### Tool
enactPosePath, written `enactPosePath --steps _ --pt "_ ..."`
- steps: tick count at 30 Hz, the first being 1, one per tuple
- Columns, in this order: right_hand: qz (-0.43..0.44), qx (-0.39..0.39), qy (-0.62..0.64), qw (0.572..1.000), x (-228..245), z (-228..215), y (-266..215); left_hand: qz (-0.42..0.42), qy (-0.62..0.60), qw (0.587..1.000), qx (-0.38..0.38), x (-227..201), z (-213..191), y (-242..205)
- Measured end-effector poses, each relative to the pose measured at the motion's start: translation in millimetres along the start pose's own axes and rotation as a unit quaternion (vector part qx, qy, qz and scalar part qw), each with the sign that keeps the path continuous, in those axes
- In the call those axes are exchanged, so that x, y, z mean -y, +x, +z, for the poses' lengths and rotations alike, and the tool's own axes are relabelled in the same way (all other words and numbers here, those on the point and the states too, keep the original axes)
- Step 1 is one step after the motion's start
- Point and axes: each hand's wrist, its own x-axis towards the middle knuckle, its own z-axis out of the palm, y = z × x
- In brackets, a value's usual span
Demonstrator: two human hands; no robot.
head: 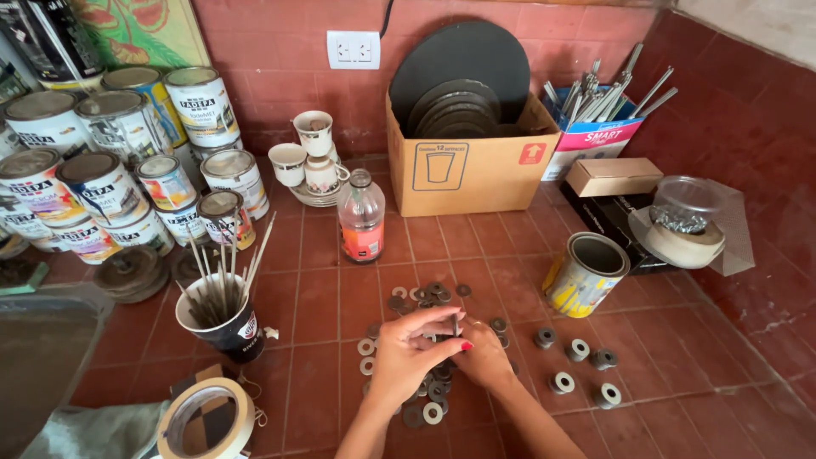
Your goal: Stacking metal washers onto a bolt from a pile on the floor.
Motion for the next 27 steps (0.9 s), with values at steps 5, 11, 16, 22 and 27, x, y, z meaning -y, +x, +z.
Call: enactPosePath --steps 5,11,16,22,27 --pt "0.015 0.032 -0.047 0.998 -5 6 -3 -0.009 -0.004 1.0 0.001 -5 0 -3" --pt "0.126 -0.007 0.16 0.979 32 -45 -8 0.026 0.053 0.998 -0.026 -8 -8 0" --pt "0.112 -0.189 0.451 0.865 91 -102 -17 0.23 0.358 0.902 -0.071 6 -12 1" --pt "0.146 -0.245 0.508 0.813 113 -112 -28 0.244 0.264 0.933 0.005 -7 -4 -5" --pt "0.12 -0.191 0.5 0.836 116 -121 -33 0.248 0.222 0.943 0.005 -11 0 -9"
